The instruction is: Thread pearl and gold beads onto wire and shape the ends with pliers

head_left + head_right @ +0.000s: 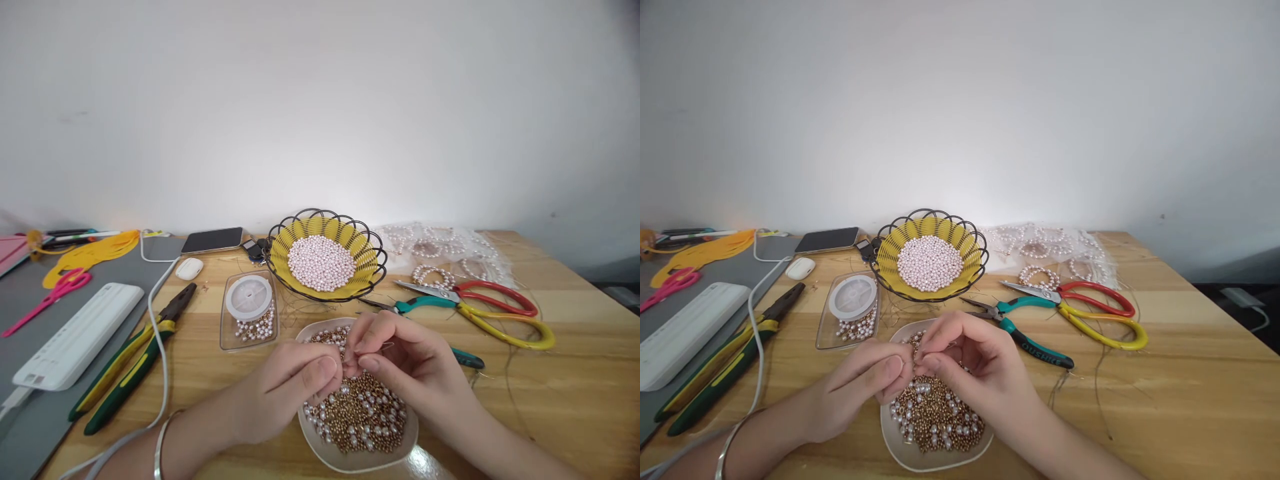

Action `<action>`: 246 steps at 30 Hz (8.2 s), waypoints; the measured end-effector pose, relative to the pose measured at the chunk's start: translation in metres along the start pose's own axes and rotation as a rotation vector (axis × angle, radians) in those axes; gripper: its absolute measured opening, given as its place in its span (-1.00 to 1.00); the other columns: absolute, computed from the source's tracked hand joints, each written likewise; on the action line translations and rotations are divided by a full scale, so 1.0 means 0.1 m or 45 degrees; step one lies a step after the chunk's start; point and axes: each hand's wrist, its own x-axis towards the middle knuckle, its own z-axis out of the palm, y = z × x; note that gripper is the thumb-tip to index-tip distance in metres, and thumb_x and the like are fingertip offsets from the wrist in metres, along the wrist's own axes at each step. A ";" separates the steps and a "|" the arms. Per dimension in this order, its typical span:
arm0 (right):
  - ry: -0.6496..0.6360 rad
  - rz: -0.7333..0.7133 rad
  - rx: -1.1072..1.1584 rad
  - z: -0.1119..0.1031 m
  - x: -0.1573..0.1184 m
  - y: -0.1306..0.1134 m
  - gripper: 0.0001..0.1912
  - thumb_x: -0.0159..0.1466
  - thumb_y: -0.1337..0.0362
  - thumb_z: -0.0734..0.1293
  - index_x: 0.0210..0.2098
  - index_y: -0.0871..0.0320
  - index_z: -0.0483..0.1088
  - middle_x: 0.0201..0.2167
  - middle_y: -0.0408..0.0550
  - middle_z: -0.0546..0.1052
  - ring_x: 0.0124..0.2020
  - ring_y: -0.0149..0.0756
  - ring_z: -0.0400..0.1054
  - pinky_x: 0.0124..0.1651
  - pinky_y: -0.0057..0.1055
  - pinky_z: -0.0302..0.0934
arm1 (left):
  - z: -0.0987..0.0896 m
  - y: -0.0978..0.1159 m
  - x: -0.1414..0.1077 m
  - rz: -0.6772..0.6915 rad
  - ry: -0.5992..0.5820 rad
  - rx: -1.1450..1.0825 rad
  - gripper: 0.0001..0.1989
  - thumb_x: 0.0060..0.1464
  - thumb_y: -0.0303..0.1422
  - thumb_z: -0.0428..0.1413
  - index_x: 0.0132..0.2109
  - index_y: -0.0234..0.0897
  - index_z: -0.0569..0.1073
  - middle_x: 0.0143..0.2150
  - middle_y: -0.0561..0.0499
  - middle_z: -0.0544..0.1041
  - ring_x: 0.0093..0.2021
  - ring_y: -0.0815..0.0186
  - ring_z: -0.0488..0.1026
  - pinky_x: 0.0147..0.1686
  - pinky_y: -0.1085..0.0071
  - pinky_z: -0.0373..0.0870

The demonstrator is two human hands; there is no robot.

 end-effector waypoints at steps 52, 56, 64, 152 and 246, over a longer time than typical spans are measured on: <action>-0.059 -0.387 -0.505 0.02 -0.09 -0.04 -0.74 0.28 0.58 0.34 -0.24 0.06 0.47 -0.27 -0.09 0.54 -0.22 -0.29 0.46 -0.16 -0.32 0.37 | 0.00 -0.05 -0.03 0.039 0.014 0.111 -0.53 0.47 -0.08 -0.20 -0.38 -0.24 0.24 -0.48 0.13 0.20 -0.47 0.37 0.15 -0.43 0.41 0.10; -0.073 -0.431 -0.584 0.01 -0.09 -0.06 -0.72 0.27 0.60 0.33 -0.23 0.06 0.45 -0.26 -0.08 0.56 -0.24 -0.30 0.48 -0.20 -0.34 0.41 | 0.00 -0.05 -0.03 0.053 0.000 0.158 -0.53 0.48 -0.08 -0.21 -0.38 -0.23 0.22 -0.48 0.12 0.19 -0.47 0.37 0.15 -0.44 0.41 0.11; -0.092 -0.480 -0.634 0.02 -0.09 -0.10 -0.72 0.26 0.60 0.34 -0.23 0.07 0.44 -0.27 -0.08 0.55 -0.28 -0.30 0.49 -0.24 -0.35 0.43 | 0.01 -0.04 -0.02 0.062 -0.016 0.180 -0.53 0.47 -0.07 -0.21 -0.38 -0.22 0.19 -0.49 0.14 0.18 -0.49 0.38 0.14 -0.47 0.44 0.08; -0.028 -0.066 -0.106 0.03 -0.06 0.00 -0.82 0.32 0.47 0.40 -0.30 0.03 0.46 -0.32 -0.18 0.52 -0.32 -0.43 0.38 -0.30 -0.53 0.31 | 0.06 -0.02 -0.05 0.236 0.023 0.375 -0.71 0.43 -0.37 -0.15 -0.34 -0.21 0.17 -0.51 0.17 0.16 -0.53 0.41 0.12 -0.45 0.47 0.09; 0.400 -0.057 0.023 -0.10 0.01 0.01 -0.87 0.30 0.18 0.51 -0.34 0.03 0.53 -0.43 -0.23 0.51 -0.32 -0.44 0.40 -0.20 -0.61 0.32 | 0.12 0.01 0.03 -0.237 0.321 0.124 -0.61 0.36 -0.18 -0.01 -0.17 -0.28 0.66 -0.34 -0.04 0.55 -0.43 0.34 0.24 -0.45 0.40 0.09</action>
